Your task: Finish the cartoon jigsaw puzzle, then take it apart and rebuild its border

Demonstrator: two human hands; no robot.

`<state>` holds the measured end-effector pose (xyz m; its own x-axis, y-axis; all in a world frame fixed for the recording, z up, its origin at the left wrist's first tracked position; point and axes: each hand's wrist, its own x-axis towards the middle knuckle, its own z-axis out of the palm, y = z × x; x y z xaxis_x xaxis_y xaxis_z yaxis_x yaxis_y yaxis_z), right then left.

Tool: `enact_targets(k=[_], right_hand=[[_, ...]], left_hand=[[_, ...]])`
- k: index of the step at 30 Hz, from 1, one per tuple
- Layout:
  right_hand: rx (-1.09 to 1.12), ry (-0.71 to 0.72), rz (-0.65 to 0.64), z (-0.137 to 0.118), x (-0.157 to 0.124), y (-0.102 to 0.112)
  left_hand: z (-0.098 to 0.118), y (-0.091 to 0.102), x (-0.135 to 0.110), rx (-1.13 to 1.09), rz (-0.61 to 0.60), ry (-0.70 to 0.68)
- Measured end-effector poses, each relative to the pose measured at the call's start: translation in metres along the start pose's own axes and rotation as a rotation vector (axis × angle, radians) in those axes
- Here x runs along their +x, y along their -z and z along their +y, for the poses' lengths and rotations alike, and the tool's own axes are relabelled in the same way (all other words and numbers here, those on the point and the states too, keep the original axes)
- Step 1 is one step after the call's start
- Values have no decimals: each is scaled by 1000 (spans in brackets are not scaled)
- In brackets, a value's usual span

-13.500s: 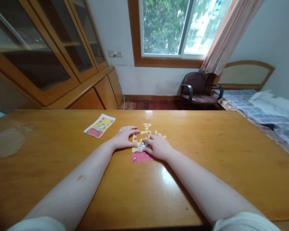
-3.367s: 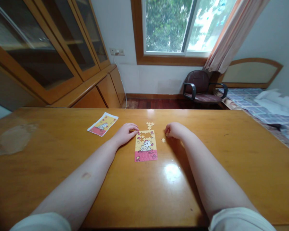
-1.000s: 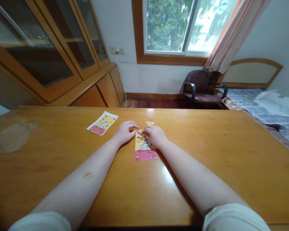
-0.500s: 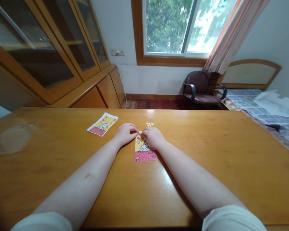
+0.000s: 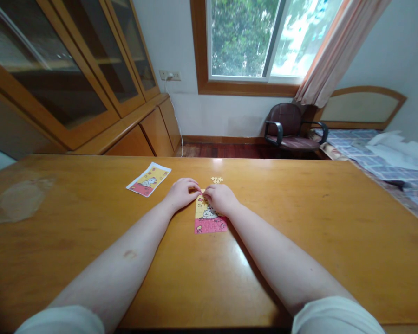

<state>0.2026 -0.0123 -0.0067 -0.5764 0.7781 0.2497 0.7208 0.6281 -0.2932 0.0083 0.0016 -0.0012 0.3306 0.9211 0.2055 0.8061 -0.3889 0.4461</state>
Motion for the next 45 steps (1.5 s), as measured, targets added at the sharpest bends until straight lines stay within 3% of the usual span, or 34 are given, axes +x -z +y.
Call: enact_targets(k=[6, 38, 42, 45], right_hand=[[-46, 11, 58, 3, -3, 1], [-15, -35, 19, 2, -6, 6], [-48, -175, -28, 8, -9, 23], [-121, -361, -164, 25, -13, 46]], left_hand=[[2, 0, 0, -16, -2, -9], [-1, -2, 0, -23, -42, -101], [-3, -2, 0, -30, -40, -97], [-3, -1, 0, -40, -45, -85]])
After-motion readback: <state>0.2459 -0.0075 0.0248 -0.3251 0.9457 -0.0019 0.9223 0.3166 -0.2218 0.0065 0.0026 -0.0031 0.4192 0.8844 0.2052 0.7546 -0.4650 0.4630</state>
